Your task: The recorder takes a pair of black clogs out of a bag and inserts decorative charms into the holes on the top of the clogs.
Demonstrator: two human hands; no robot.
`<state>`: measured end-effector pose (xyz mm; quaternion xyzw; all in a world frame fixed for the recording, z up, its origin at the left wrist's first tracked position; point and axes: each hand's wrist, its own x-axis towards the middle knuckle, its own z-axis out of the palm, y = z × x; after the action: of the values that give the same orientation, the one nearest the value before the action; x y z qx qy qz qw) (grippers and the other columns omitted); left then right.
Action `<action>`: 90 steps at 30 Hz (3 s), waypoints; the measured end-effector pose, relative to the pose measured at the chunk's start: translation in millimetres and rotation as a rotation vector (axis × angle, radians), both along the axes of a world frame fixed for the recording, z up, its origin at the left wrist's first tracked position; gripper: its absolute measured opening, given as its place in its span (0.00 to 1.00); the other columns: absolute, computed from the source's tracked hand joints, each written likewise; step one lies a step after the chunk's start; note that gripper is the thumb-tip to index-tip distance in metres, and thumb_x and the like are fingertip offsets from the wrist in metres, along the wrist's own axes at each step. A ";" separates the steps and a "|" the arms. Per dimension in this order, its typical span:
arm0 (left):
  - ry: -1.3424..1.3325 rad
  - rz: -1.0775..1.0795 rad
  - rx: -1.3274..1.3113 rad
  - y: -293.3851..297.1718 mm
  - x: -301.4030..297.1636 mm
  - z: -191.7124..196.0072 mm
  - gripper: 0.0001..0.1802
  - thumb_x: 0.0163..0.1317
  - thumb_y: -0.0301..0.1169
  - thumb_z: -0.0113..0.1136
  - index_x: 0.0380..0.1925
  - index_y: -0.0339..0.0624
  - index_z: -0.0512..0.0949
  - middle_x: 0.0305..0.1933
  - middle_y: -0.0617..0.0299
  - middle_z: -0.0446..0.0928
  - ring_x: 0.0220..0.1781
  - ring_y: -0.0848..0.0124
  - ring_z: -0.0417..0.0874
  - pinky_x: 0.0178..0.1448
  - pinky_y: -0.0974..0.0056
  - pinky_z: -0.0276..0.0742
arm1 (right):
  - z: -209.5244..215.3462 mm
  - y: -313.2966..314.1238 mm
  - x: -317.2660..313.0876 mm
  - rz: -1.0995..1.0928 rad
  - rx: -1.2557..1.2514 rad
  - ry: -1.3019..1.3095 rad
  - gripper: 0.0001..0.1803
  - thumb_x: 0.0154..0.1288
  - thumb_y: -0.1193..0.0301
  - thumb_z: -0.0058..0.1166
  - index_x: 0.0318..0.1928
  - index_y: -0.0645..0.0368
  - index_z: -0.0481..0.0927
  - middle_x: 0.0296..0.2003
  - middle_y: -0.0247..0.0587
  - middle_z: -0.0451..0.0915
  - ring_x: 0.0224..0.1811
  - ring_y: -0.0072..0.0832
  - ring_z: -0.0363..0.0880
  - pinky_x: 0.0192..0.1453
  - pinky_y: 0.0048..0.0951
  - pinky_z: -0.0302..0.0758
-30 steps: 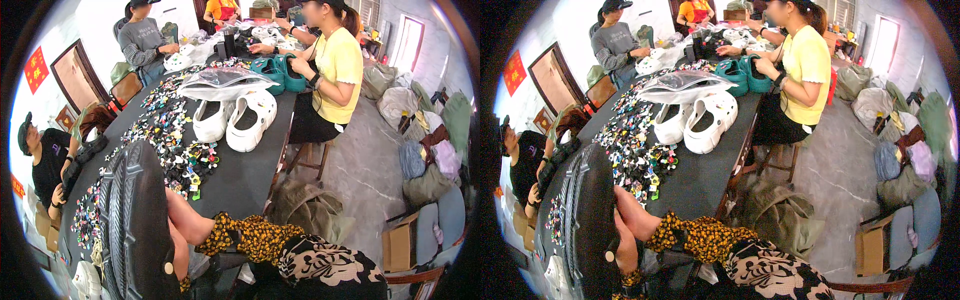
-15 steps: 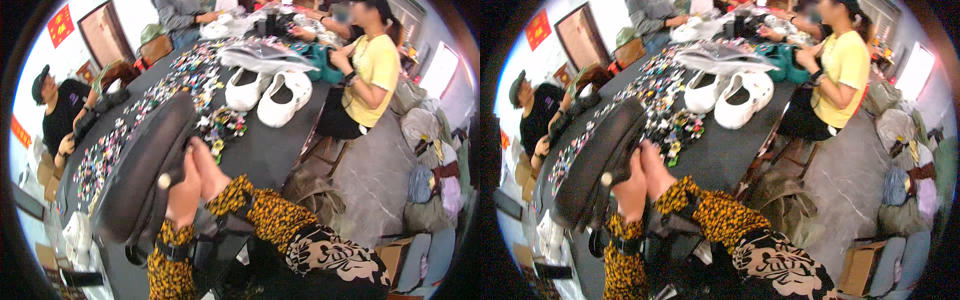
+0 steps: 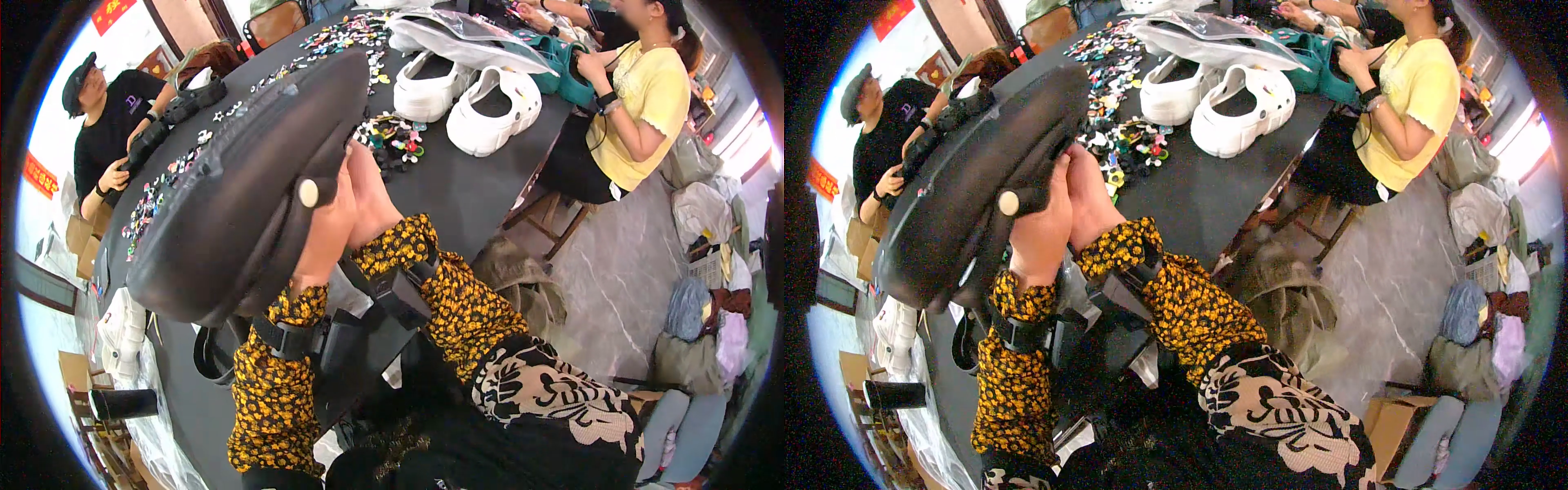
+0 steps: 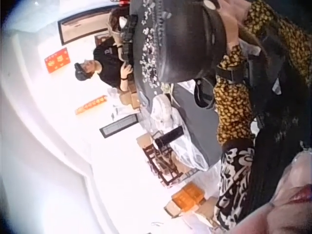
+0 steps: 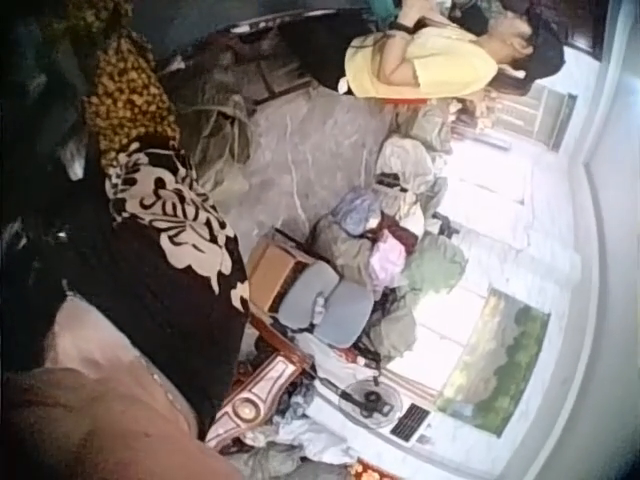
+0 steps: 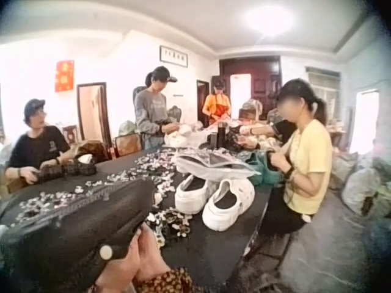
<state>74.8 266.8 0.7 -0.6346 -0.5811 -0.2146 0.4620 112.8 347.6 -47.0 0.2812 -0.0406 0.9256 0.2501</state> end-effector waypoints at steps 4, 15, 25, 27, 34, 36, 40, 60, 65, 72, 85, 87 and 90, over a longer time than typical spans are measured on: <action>-0.835 -0.494 0.159 14.1 -10.0 -24.1 0.06 0.57 0.26 0.61 0.32 0.34 0.79 0.31 0.60 0.81 0.30 0.71 0.81 0.38 0.68 0.75 | 2.9 0.1 -19.8 -0.206 -0.231 -0.524 0.15 0.65 0.63 0.37 0.33 0.58 0.75 0.28 0.40 0.78 0.30 0.29 0.76 0.41 0.32 0.76; -1.522 -0.531 0.129 16.0 -5.6 10.5 0.06 0.56 0.23 0.59 0.34 0.34 0.76 0.32 0.63 0.77 0.26 0.76 0.76 0.25 0.72 0.70 | 11.2 2.5 -9.3 0.010 -0.473 -0.460 0.16 0.65 0.63 0.36 0.19 0.47 0.56 0.12 0.23 0.49 0.10 0.18 0.42 0.13 0.22 0.41; -2.102 -0.779 0.005 -3.2 -104.9 20.0 0.12 0.55 0.22 0.61 0.40 0.32 0.76 0.41 0.55 0.79 0.40 0.66 0.81 0.47 0.63 0.78 | 14.6 -16.7 -13.9 -0.556 0.045 -0.934 0.15 0.66 0.62 0.41 0.33 0.61 0.71 0.23 0.36 0.71 0.17 0.25 0.67 0.16 0.29 0.65; -2.225 -0.791 -0.111 -19.0 -123.2 36.3 0.14 0.56 0.21 0.59 0.43 0.33 0.74 0.43 0.53 0.78 0.43 0.62 0.81 0.51 0.60 0.79 | 19.6 -21.4 -15.6 -0.664 0.197 -0.976 0.14 0.66 0.62 0.42 0.33 0.61 0.72 0.23 0.36 0.73 0.18 0.23 0.69 0.15 0.24 0.65; -2.382 -0.789 -0.227 -63.1 -161.4 36.7 0.14 0.58 0.25 0.58 0.45 0.33 0.74 0.44 0.53 0.78 0.45 0.62 0.80 0.52 0.59 0.78 | -1.1 -6.0 -20.6 -1.031 0.679 -1.286 0.15 0.68 0.63 0.43 0.32 0.62 0.74 0.21 0.35 0.76 0.17 0.17 0.70 0.14 0.20 0.65; -2.400 -0.816 -0.181 -74.0 -169.1 31.3 0.13 0.59 0.26 0.58 0.44 0.33 0.75 0.44 0.53 0.78 0.44 0.63 0.80 0.53 0.59 0.77 | -3.9 -2.4 -20.4 -1.040 0.838 -1.394 0.13 0.66 0.65 0.45 0.33 0.62 0.75 0.21 0.36 0.77 0.17 0.17 0.72 0.15 0.20 0.67; -2.416 -0.765 -0.127 -91.0 -178.6 22.7 0.13 0.59 0.26 0.57 0.44 0.33 0.75 0.44 0.53 0.78 0.44 0.64 0.80 0.53 0.59 0.77 | -18.2 3.2 -26.5 -1.066 0.903 -1.429 0.10 0.63 0.68 0.49 0.35 0.63 0.76 0.22 0.37 0.77 0.20 0.18 0.74 0.17 0.21 0.69; -2.566 -0.915 0.103 -123.2 -217.2 -22.0 0.14 0.62 0.27 0.54 0.46 0.31 0.72 0.49 0.49 0.76 0.50 0.60 0.78 0.60 0.56 0.72 | -30.0 2.4 -36.7 -1.365 1.189 -1.299 0.11 0.57 0.77 0.53 0.42 0.63 0.79 0.36 0.43 0.79 0.34 0.26 0.78 0.40 0.25 0.74; -2.573 -1.049 0.076 -131.8 -197.2 -3.1 0.15 0.61 0.27 0.54 0.47 0.31 0.72 0.49 0.51 0.76 0.51 0.61 0.78 0.60 0.56 0.72 | 32.1 -61.6 -43.9 -1.620 1.461 -0.830 0.08 0.56 0.75 0.55 0.37 0.62 0.78 0.35 0.42 0.78 0.33 0.33 0.77 0.39 0.29 0.74; -2.292 -0.935 0.369 -138.6 -135.2 22.6 0.14 0.60 0.26 0.56 0.45 0.33 0.73 0.45 0.58 0.77 0.47 0.67 0.78 0.54 0.61 0.74 | 53.2 -124.2 -58.4 -0.937 1.624 -0.945 0.16 0.61 0.62 0.58 0.34 0.65 0.76 0.24 0.38 0.78 0.26 0.19 0.74 0.30 0.24 0.71; -1.690 -0.817 0.545 -145.2 -86.9 21.9 0.14 0.63 0.26 0.51 0.47 0.34 0.73 0.46 0.59 0.76 0.45 0.73 0.76 0.49 0.66 0.71 | 66.1 -128.8 -52.3 -0.493 1.315 -0.940 0.18 0.67 0.57 0.47 0.32 0.61 0.73 0.21 0.30 0.72 0.22 0.16 0.68 0.26 0.20 0.66; -1.696 -0.740 0.563 -150.4 -84.3 24.1 0.17 0.65 0.32 0.49 0.49 0.31 0.73 0.50 0.55 0.76 0.50 0.70 0.76 0.56 0.64 0.69 | 57.8 -135.6 -52.7 -0.515 1.290 -0.871 0.17 0.70 0.59 0.44 0.33 0.61 0.71 0.22 0.30 0.71 0.24 0.16 0.67 0.27 0.19 0.65; -1.789 -0.852 0.612 -159.5 -84.4 33.1 0.19 0.66 0.35 0.49 0.50 0.31 0.73 0.52 0.55 0.74 0.53 0.67 0.74 0.59 0.63 0.67 | 43.0 -159.8 -59.6 -0.766 1.218 -0.831 0.14 0.71 0.65 0.41 0.33 0.62 0.70 0.21 0.31 0.70 0.24 0.17 0.67 0.28 0.22 0.66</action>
<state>-9.7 107.4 33.8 -0.2517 -0.3596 -0.8916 -0.1110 53.2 187.9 -4.0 -0.0307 -0.7167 0.6206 0.3166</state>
